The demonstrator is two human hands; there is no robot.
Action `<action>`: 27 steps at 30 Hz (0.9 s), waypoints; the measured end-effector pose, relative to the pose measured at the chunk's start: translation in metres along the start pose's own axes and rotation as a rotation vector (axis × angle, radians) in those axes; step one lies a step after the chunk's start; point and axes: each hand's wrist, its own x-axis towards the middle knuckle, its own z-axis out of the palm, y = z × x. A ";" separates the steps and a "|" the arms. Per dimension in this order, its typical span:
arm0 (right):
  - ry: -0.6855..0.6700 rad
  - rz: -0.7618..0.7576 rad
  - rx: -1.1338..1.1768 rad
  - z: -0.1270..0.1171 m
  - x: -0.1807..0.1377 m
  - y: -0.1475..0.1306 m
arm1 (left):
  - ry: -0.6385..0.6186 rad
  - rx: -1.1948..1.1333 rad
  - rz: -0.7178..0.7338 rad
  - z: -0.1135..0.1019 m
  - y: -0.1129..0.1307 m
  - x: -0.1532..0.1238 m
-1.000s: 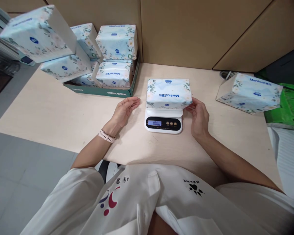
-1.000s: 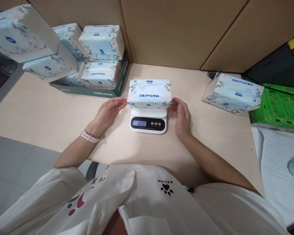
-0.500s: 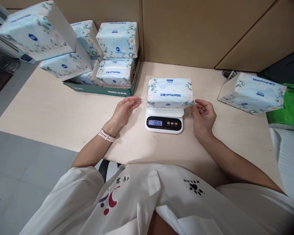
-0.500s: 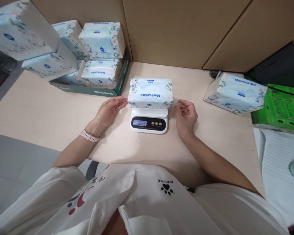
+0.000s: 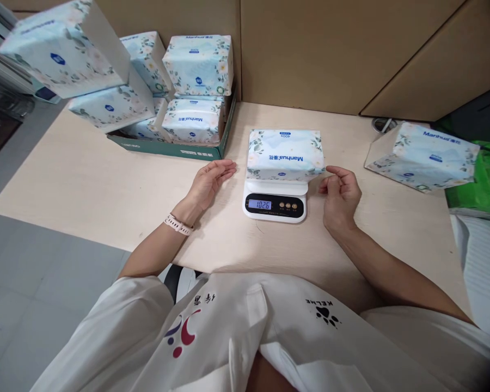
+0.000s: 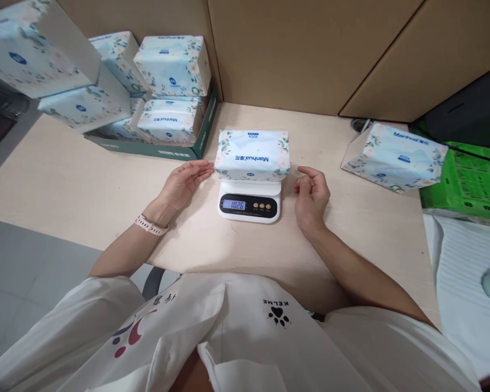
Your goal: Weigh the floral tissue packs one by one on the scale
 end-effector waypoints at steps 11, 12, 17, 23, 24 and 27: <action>0.025 0.047 0.036 0.002 0.000 -0.004 | 0.003 -0.011 0.002 0.000 -0.001 0.000; 0.033 0.051 0.047 0.002 0.000 -0.004 | 0.001 -0.016 0.001 0.000 -0.001 0.000; 0.046 0.068 0.065 0.004 0.000 -0.005 | 0.004 -0.018 -0.002 0.001 0.000 -0.001; 0.009 0.050 0.038 0.002 0.001 -0.003 | 0.000 -0.023 0.002 0.001 0.000 -0.001; 0.001 0.046 0.031 0.001 0.001 -0.002 | 0.002 -0.020 0.001 0.001 0.000 -0.001; -0.012 0.040 0.022 0.000 0.002 0.001 | 0.011 -0.012 0.000 0.002 0.000 -0.001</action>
